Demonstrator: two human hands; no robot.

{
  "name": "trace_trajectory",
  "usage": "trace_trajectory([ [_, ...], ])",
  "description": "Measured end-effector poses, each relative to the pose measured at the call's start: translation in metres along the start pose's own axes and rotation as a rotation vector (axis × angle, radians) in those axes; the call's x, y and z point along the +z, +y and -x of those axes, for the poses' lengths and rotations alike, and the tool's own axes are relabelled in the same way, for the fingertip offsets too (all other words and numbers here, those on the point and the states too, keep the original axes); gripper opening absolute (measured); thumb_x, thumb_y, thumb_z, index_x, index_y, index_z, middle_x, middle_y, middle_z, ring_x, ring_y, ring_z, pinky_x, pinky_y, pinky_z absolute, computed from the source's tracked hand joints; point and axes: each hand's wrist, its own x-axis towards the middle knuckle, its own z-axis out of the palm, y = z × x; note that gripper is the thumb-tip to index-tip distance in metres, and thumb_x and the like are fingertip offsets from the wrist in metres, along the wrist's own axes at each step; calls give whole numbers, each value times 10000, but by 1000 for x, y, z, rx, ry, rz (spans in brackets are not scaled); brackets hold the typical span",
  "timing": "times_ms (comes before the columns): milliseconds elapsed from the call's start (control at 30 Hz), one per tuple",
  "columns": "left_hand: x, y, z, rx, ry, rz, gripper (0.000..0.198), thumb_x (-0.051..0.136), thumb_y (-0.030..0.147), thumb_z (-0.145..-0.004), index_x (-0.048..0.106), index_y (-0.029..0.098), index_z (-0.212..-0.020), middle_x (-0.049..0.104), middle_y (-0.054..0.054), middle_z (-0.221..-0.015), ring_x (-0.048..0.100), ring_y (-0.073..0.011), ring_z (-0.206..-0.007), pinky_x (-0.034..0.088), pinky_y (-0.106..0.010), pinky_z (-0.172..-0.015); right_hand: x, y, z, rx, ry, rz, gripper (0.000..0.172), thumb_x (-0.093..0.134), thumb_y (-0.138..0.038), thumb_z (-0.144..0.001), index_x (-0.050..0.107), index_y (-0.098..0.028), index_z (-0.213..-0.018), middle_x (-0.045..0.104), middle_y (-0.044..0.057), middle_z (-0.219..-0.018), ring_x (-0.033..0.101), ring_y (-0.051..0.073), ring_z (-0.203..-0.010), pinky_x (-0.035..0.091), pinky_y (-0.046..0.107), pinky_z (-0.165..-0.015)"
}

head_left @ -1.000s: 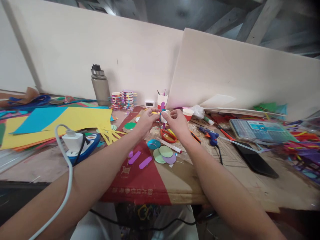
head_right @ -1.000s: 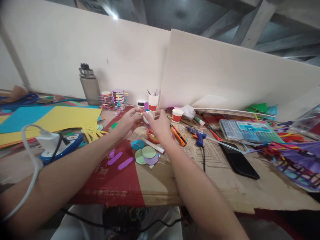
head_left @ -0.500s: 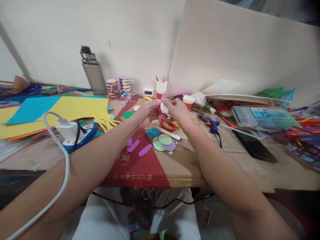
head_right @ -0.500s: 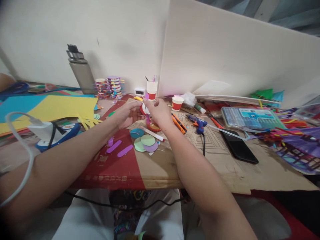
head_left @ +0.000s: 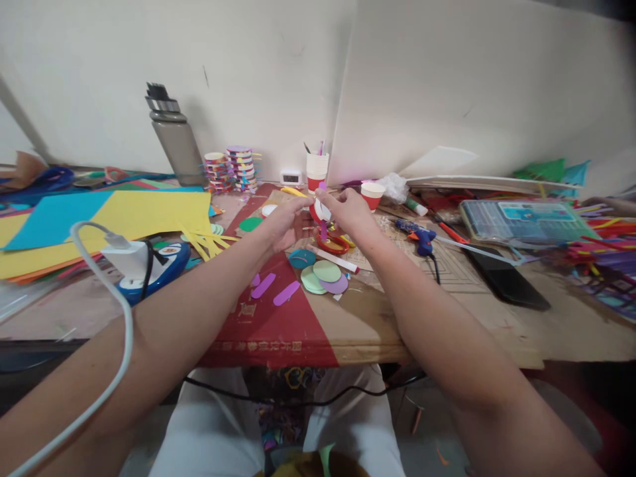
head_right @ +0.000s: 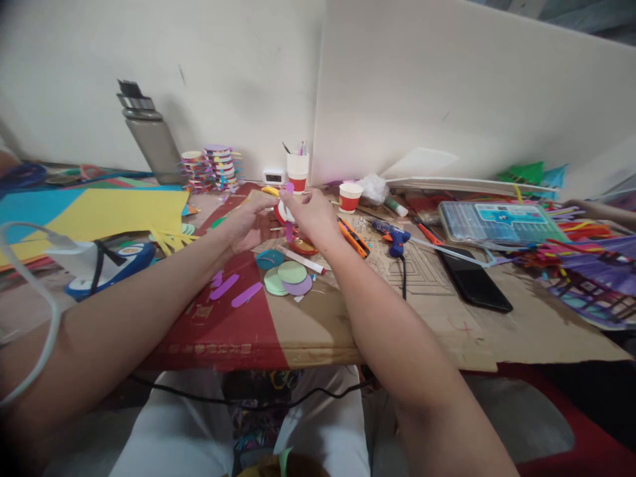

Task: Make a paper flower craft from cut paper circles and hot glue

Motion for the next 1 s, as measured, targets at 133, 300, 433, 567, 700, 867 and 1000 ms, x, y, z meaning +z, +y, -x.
trace_trajectory([
  [133,2,1,2,1,10,0,213,653,272,-718,620,154,-893,678,-51,-755,596,-153,-644,504,-304,-651,1,-1,1,-16,19,28,486,614,-691,-739,482,-223,-737,588,62,-750,624,258,-815,514,394,-688],
  [300,2,3,3,36,-11,9,202,673,271,-693,600,167,-850,658,-25,-702,583,-140,-621,479,-272,-620,-4,-6,7,-65,-11,4,496,589,-711,-753,481,-229,-706,567,33,-681,620,225,-736,493,344,-649],
  [433,0,3,2,100,-6,-8,222,687,306,-700,612,172,-860,686,-39,-771,604,-148,-658,480,-279,-640,-8,-12,12,-63,-61,-29,507,573,-722,-760,501,-221,-729,594,43,-711,627,218,-714,501,345,-635],
  [567,-2,4,1,158,6,-13,249,707,322,-686,616,166,-857,668,-34,-752,601,-147,-670,469,-266,-623,-8,-16,16,-76,-92,-49,435,651,-610,-757,551,-196,-851,622,55,-789,635,219,-749,522,364,-657],
  [700,-2,5,3,171,0,8,291,732,335,-660,598,174,-863,632,-5,-716,583,-137,-660,455,-251,-611,-8,-17,18,-77,-119,-34,363,674,-481,-768,569,-181,-944,625,46,-841,635,197,-764,541,368,-682],
  [867,-4,6,6,228,-50,9,306,723,286,-659,574,195,-910,622,14,-782,573,-129,-696,454,-250,-635,-7,-19,21,-118,-112,-43,330,671,-397,-774,570,-187,-1008,614,17,-816,634,181,-758,555,364,-699],
  [1000,-6,6,6,318,-37,22,308,714,215,-639,563,189,-906,615,17,-828,565,-115,-728,465,-263,-693,-6,-23,28,-171,-84,-99,357,680,-339,-756,566,-198,-1063,643,26,-879,640,174,-762,561,350,-681],
])
